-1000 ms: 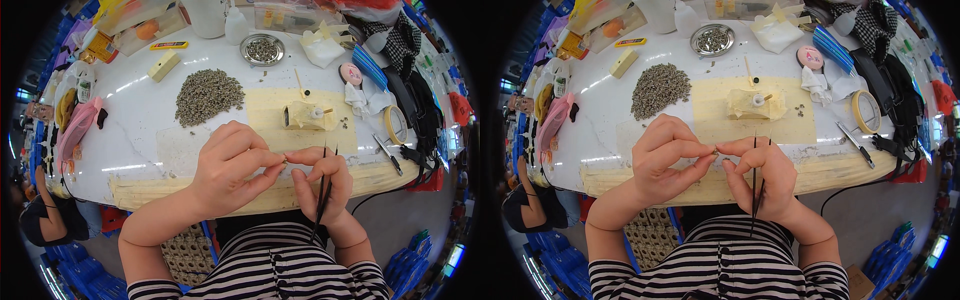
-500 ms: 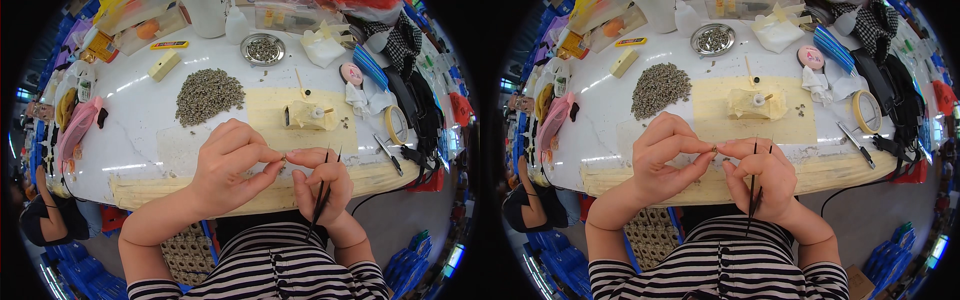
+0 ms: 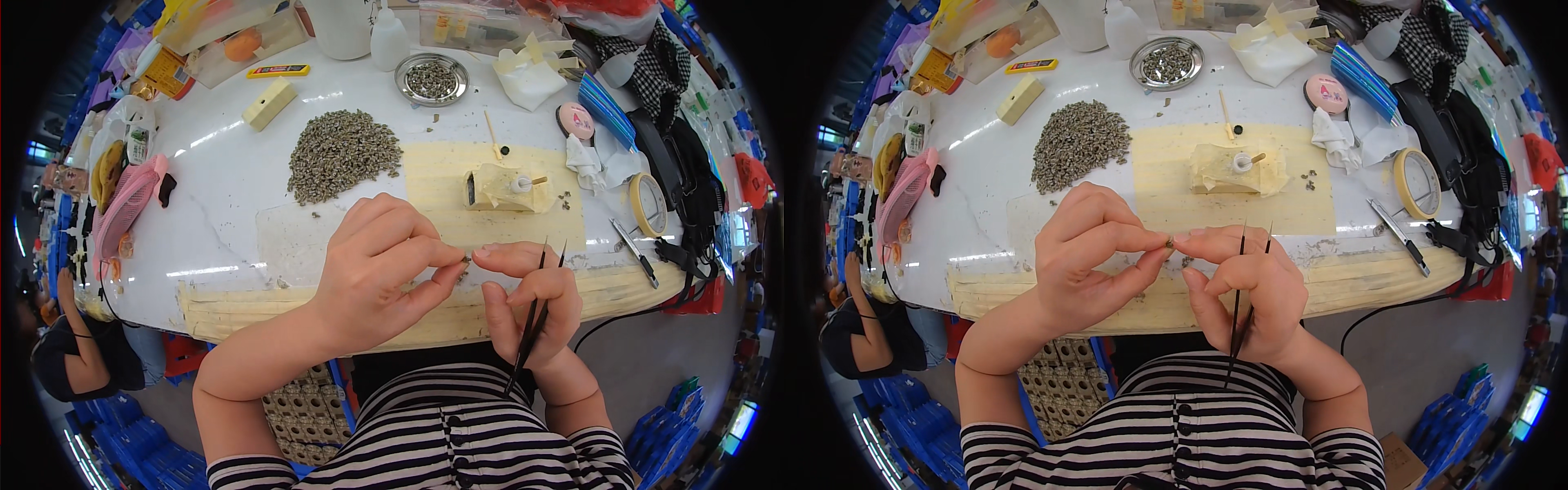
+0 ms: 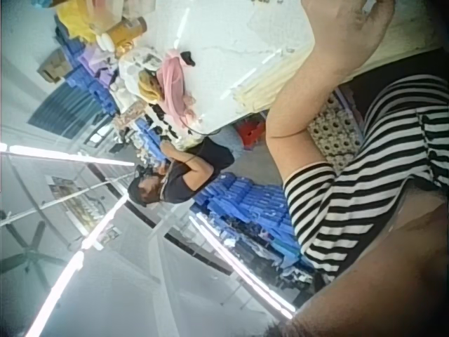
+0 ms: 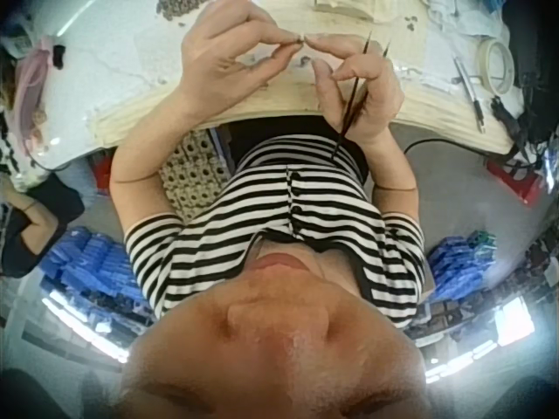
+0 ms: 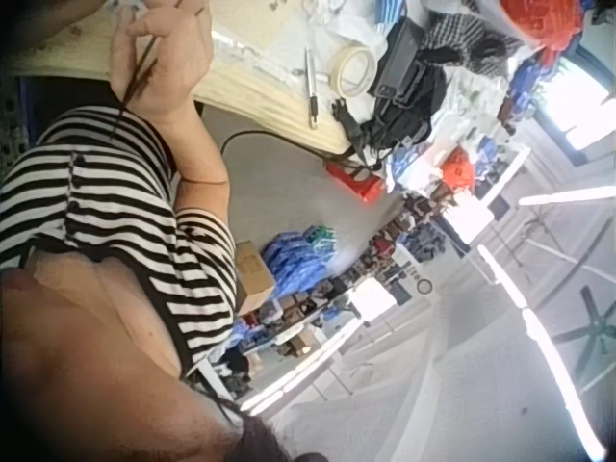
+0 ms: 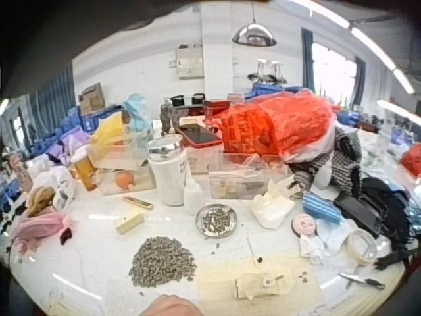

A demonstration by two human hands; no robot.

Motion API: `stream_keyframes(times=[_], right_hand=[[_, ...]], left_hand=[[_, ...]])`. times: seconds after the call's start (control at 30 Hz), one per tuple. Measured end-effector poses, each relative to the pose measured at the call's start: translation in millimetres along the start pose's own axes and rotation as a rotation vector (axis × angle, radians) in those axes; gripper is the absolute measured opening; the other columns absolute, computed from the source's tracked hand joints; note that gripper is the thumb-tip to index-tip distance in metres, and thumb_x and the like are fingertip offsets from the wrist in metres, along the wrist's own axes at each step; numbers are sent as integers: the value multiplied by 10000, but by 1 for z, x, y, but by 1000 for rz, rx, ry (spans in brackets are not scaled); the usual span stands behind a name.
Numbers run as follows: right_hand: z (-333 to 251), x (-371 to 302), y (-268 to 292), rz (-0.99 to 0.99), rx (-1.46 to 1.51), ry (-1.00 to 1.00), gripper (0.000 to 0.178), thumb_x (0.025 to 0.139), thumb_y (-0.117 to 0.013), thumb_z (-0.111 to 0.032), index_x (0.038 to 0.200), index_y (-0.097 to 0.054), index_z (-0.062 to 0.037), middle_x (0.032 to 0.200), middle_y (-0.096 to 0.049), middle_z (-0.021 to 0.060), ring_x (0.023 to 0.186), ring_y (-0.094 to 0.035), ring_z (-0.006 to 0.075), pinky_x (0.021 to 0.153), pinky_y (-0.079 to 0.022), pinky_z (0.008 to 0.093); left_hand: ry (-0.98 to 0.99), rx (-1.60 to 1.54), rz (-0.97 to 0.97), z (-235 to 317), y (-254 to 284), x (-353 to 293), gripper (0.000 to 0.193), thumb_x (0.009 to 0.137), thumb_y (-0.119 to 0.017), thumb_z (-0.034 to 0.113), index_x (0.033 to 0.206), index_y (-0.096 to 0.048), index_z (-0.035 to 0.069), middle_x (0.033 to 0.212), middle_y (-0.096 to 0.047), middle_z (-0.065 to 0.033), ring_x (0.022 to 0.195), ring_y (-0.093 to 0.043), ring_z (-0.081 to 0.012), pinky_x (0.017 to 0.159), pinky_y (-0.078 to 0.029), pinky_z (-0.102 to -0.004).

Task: The person assembles a small wooden toy component by hand using tweezers to position small pins or parts.

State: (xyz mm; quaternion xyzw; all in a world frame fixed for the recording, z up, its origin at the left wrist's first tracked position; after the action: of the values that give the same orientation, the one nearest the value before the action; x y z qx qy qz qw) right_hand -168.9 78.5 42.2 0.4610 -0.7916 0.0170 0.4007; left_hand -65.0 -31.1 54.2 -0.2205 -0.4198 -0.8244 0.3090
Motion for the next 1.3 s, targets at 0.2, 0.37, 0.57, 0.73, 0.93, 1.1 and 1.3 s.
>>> stream_keyframes(times=[0.2, 0.37, 0.57, 0.73, 0.93, 1.1, 1.3], right_hand=[[1, -1, -1, -2, -13, -15, 309, 787, -727, 112, 904, -502, -64, 1058, -739, 196, 916, -716, 309, 782, -567, 374], [3, -1, -1, 0, -10, -22, 291, 788, -722, 114, 895, -512, -58, 1052, -740, 198, 922, -718, 306, 784, -567, 370], [4, 0, -2, 1, -1, -34, 276, 788, -719, 114, 883, -521, -53, 1045, -740, 200, 915, -720, 307, 783, -568, 366], [2, -1, -1, 11, -15, -23, 274, 788, -720, 111, 878, -520, -53, 1036, -742, 199, 910, -722, 303, 781, -569, 365], [1, 0, 0, 15, -18, -8, 269, 792, -720, 106, 881, -519, -49, 1028, -743, 201, 884, -723, 296, 767, -567, 361], [2, 0, 1, 30, -23, -1, 261, 797, -714, 110, 883, -521, -42, 1020, -740, 214, 870, -718, 290, 761, -560, 347], [2, 0, 0, 27, -26, 3, 260, 794, -714, 116, 886, -526, -38, 1010, -739, 214, 848, -710, 280, 752, -554, 337]], left_hand=[[14, -11, -2, -1, 1, 0, 248, 642, -820, -39, 854, -746, 67, 767, -625, -21, 690, -577, -181, 629, -413, -310], [11, -22, 10, -1, 2, 0, 247, 645, -819, -40, 857, -750, 65, 770, -624, -22, 689, -573, -177, 624, -411, -308], [13, -27, 13, -1, 2, 1, 247, 645, -819, -41, 860, -754, 62, 770, -623, -24, 690, -571, -175, 620, -410, -305], [24, -26, 8, -1, 2, 0, 247, 646, -819, -42, 860, -755, 62, 771, -625, -24, 699, -573, -176, 623, -414, -304], [51, -45, 4, -3, 2, 0, 228, 661, -818, -37, 852, -750, 67, 782, -632, -30, 719, -579, -182, 625, -420, -304], [142, 1, -203, -15, -11, -2, 168, 715, -818, 41, 854, -742, 99, 784, -615, -7, 749, -569, -185, 692, -404, -327], [193, -1, -307, -22, -14, -4, 123, 757, -802, 73, 862, -741, 95, 781, -609, -1, 773, -567, -191, 722, -393, -341]])
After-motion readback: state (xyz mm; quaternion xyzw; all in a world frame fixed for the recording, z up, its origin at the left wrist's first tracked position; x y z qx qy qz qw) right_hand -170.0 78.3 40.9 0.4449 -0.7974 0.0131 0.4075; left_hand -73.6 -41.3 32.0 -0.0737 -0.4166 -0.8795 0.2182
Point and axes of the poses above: each hand's wrist, its own x-axis towards the middle knuckle, its own y-axis out of the back of the hand, z = x × y, the point moved 9 cm from there along x, towards the middle knuckle
